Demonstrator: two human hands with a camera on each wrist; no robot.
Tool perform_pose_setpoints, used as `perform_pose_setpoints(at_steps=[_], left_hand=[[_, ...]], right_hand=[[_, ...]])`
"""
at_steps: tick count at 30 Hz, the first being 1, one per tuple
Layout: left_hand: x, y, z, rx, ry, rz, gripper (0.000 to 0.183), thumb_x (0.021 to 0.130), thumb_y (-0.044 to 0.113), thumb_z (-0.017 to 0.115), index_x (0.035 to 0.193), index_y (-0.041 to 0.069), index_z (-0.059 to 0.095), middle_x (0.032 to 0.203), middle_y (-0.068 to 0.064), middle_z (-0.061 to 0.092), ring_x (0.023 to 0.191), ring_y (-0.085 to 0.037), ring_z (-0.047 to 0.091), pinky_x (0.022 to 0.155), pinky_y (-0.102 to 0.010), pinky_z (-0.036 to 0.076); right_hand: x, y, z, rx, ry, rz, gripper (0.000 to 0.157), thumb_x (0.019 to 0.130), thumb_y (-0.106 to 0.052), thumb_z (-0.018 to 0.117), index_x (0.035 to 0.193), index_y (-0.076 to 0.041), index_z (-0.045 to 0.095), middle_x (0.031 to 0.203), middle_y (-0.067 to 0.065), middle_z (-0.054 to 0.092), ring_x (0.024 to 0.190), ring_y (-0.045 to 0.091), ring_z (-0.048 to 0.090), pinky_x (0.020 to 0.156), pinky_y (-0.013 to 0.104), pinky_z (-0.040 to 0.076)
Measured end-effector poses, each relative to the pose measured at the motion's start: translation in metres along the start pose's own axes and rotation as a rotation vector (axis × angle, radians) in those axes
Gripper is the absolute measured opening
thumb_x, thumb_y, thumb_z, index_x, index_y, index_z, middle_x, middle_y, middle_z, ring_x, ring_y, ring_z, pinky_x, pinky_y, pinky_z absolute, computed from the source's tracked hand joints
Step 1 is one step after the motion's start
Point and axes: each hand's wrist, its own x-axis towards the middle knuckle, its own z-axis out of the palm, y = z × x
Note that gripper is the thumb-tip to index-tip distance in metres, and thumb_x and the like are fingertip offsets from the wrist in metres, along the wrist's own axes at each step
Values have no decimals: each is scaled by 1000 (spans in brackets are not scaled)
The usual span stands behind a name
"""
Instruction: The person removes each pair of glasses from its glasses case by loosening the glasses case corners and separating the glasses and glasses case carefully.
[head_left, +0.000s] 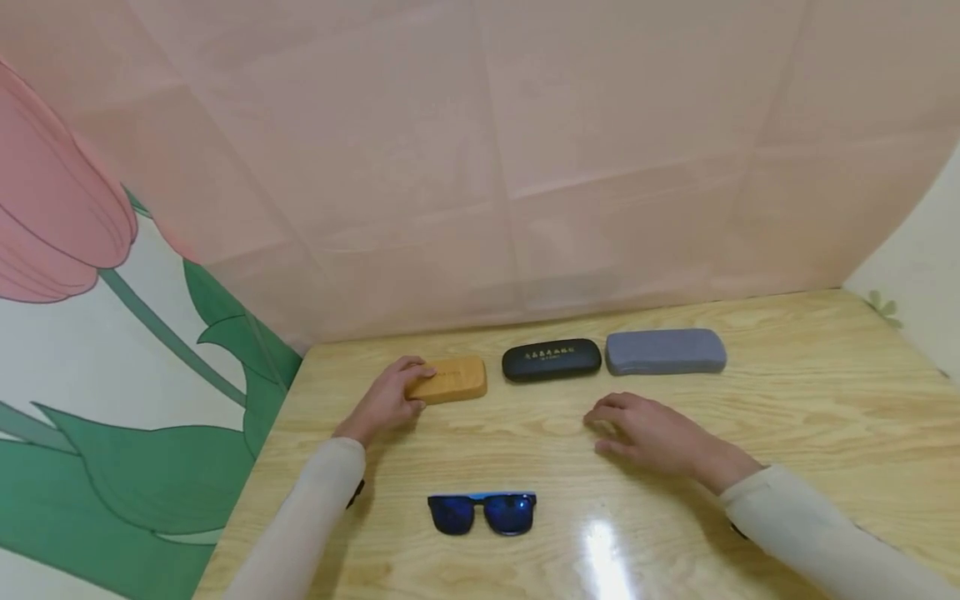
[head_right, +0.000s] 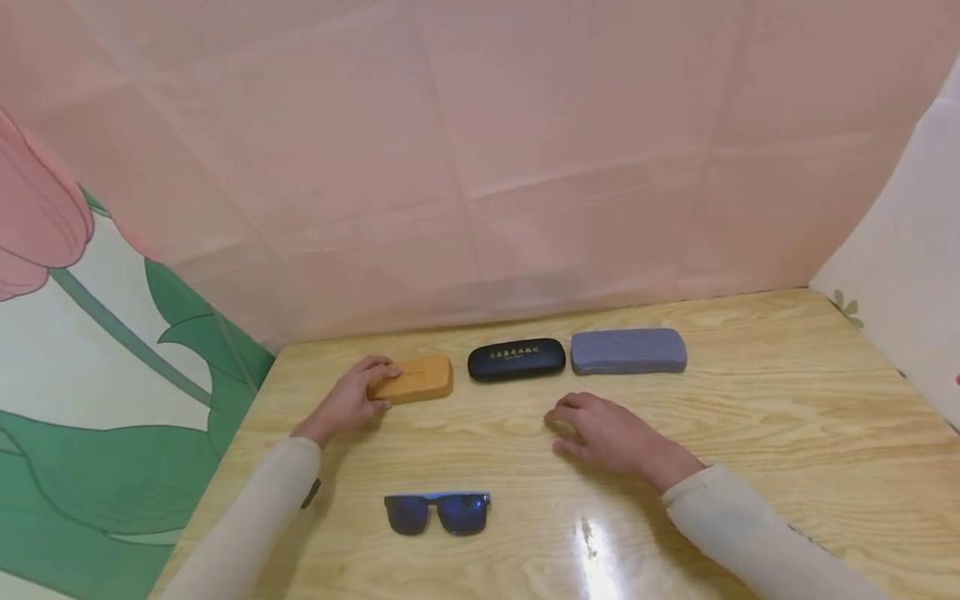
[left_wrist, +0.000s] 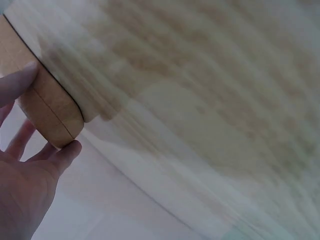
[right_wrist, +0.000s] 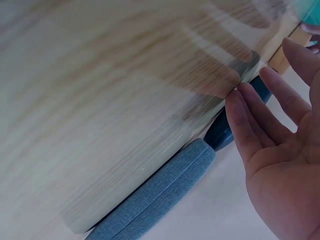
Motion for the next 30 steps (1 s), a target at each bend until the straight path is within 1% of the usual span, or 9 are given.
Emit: perform_pose_setpoints(at_steps=[4, 7, 13, 18, 21, 24, 26, 28, 30], left_hand=[[4, -3, -2, 5, 4, -4, 54, 85, 8, 78, 135, 14, 61, 145, -9, 49, 136, -34, 46, 112, -53, 41], [5, -4, -4, -9, 9, -19, 54, 85, 7, 78, 136, 14, 61, 145, -8, 49, 137, -33, 46, 113, -51, 41], [6, -5, -4, -3, 27, -18, 55, 85, 6, 77, 136, 14, 61, 147, -9, 49, 138, -34, 45, 114, -52, 39], [7, -1, -3, 11, 45, 1, 56, 84, 4, 77, 137, 11, 60, 149, -14, 48, 139, -36, 44, 115, -53, 38], [8, 3, -3, 13, 73, 2, 58, 81, 5, 80, 136, 10, 60, 150, -19, 44, 140, -39, 41, 115, -57, 36], [10, 11, -2, -1, 125, -36, 60, 79, 12, 84, 135, 13, 62, 152, -22, 40, 143, -44, 33, 116, -62, 29], [12, 20, 1, -19, 171, -63, 59, 79, 19, 85, 133, 15, 63, 153, -21, 39, 145, -46, 28, 117, -65, 23], [15, 33, 5, -20, 213, -55, 55, 81, 23, 84, 132, 16, 63, 151, -19, 42, 145, -45, 26, 116, -66, 22], [18, 50, 12, -12, 243, -12, 49, 83, 24, 81, 129, 15, 65, 146, -15, 47, 143, -41, 32, 114, -63, 25]], right_hand=[[1, -1, 2, -5, 4, -10, 37, 93, -35, 70, 124, -16, 68, 125, 7, 65, 115, 28, 63, 98, 49, 53], [1, -2, 3, -7, 4, -16, 37, 93, -34, 70, 124, -16, 68, 125, 7, 65, 115, 28, 62, 99, 49, 52], [3, -2, 3, -12, 27, -29, 36, 91, -33, 71, 122, -15, 69, 123, 7, 66, 114, 27, 63, 98, 48, 53], [5, -1, 0, -3, 64, 4, 39, 91, -33, 72, 124, -15, 68, 131, 11, 63, 120, 32, 60, 101, 52, 50], [9, 1, -3, -10, 100, 28, 39, 91, -33, 72, 126, -15, 67, 134, 14, 61, 122, 34, 58, 102, 54, 49], [14, 4, -4, -17, 137, 35, 39, 92, -31, 71, 126, -13, 67, 132, 15, 61, 121, 35, 59, 101, 54, 49], [18, 7, -5, -14, 151, 42, 40, 92, -30, 71, 128, -12, 65, 132, 15, 61, 121, 35, 58, 101, 54, 49], [21, 9, -6, -4, 161, 48, 42, 92, -28, 71, 130, -10, 64, 132, 17, 61, 121, 36, 58, 101, 55, 49], [25, 11, -8, 10, 164, 67, 45, 92, -28, 71, 133, -10, 62, 134, 17, 60, 122, 37, 57, 102, 56, 48]])
